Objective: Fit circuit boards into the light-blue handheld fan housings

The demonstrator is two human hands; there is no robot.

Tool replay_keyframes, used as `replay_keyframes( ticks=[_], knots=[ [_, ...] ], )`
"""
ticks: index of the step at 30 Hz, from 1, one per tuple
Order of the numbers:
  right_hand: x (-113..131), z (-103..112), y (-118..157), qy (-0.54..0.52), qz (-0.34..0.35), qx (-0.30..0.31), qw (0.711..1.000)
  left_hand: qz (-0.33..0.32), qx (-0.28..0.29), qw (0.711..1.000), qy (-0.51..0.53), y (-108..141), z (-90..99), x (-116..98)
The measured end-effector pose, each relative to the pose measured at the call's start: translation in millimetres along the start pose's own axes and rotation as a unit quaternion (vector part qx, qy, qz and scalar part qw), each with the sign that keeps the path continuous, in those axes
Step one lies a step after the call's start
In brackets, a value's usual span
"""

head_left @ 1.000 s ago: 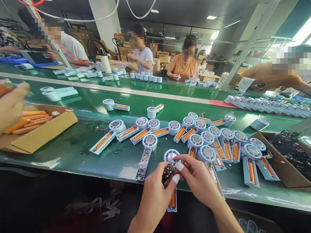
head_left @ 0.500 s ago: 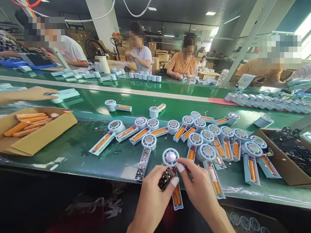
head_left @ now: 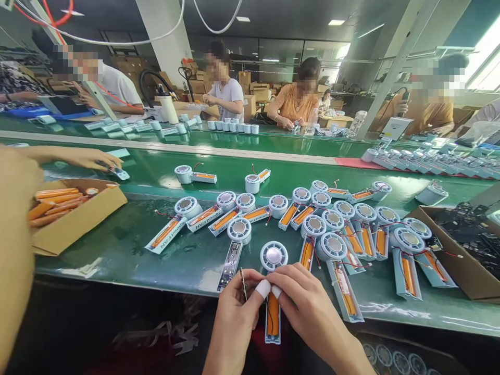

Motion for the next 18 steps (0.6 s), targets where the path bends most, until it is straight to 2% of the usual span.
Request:
replay_keyframes(
  ticks=[2,6,8,10,14,16,18],
  knots=[
    [-3.1,-4.5,0.8,-0.028,-0.012,-0.027,0.999,-0.004,-0.018,1.000,-0.013,6.5,0.5,-4.8],
    [-5.7,-8.6,2.0,-0.068,-0.043,-0.079,0.994,-0.066,-0.075,0.993,-0.057,20.7,5.4,-18.6],
    [-4.2,-10.2,2.5,-0.061,-0.047,-0.079,0.994,-0.078,-0.070,0.992,-0.066,23.1,9.3,-21.2],
    [-2.3,-12.1,3.9,-0.040,-0.045,-0.078,0.995,-0.058,-0.043,0.996,-0.058,21.3,13.3,-20.2],
    [-1.2,-15.2,8.4,0.018,-0.045,-0.092,0.995,-0.003,-0.020,0.997,0.080,13.7,16.6,-17.2],
    [-1.8,-15.6,9.9,0.045,-0.035,-0.081,0.995,-0.004,-0.013,0.987,0.161,12.0,14.6,-17.9],
    [-2.5,-15.4,10.3,0.069,-0.021,-0.056,0.996,-0.020,0.015,0.982,0.185,12.2,11.2,-19.1]
  ],
)
Point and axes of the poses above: each hand's wrist, its own y-axis away from the middle knuckle, its own z-axis out of the back of the hand, x = y × z, the point moved 1 cm from there along -y, towards the middle knuckle, and after that the axes turned 10 degrees about x, right-handed, at the moved point
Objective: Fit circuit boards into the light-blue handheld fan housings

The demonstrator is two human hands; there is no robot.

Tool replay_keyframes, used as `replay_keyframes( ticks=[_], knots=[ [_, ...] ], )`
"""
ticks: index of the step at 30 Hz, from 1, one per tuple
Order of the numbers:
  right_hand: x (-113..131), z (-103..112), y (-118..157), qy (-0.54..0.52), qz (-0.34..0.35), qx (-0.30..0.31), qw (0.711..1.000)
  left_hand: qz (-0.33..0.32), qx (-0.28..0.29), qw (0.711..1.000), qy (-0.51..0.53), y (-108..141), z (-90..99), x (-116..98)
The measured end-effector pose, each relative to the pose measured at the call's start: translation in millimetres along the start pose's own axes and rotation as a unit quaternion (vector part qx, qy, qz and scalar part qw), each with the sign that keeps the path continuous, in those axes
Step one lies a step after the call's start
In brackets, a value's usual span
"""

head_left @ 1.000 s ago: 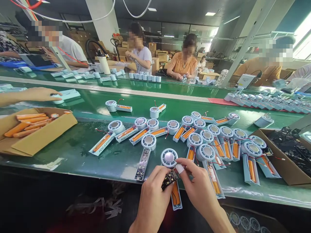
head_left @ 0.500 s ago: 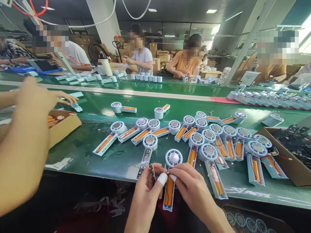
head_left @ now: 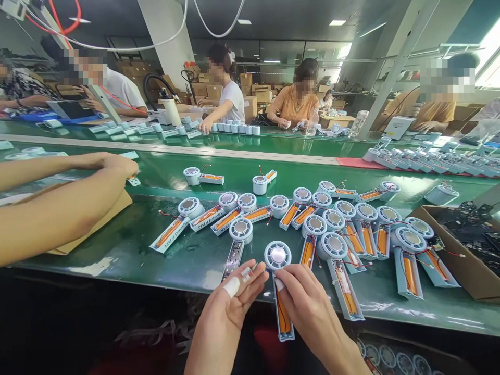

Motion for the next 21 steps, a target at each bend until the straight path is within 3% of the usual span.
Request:
replay_keyframes(
  ticks=[3,6,12,18,21],
  knots=[
    [-1.1,0.2,-1.2,0.027,0.016,0.015,0.999,-0.020,0.020,0.998,-0.062,2.9,-4.1,2.3],
    [-2.0,-0.2,-3.4,0.030,0.030,-0.014,0.999,-0.033,-0.029,0.981,-0.187,7.3,-5.8,7.3],
    [-3.5,0.9,-6.6,-0.019,0.018,-0.043,0.999,-0.045,-0.039,0.922,-0.382,11.4,-8.6,18.1],
    [-5.0,5.2,-6.4,-0.049,0.004,0.008,0.999,-0.108,-0.011,0.841,-0.530,5.5,2.8,18.8],
    [-6.0,6.9,-6.5,-0.063,-0.001,0.023,0.998,-0.122,0.006,0.827,-0.549,2.9,10.5,20.3]
  ],
)
Point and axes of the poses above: each hand's wrist, its own y-axis away from the middle knuckle, its own z-axis out of the back of the hand, x = y × z, the point moved 1 cm from there along -y, towards the middle knuckle, and after that the axes turned 10 degrees about x, right-handed, at the moved point
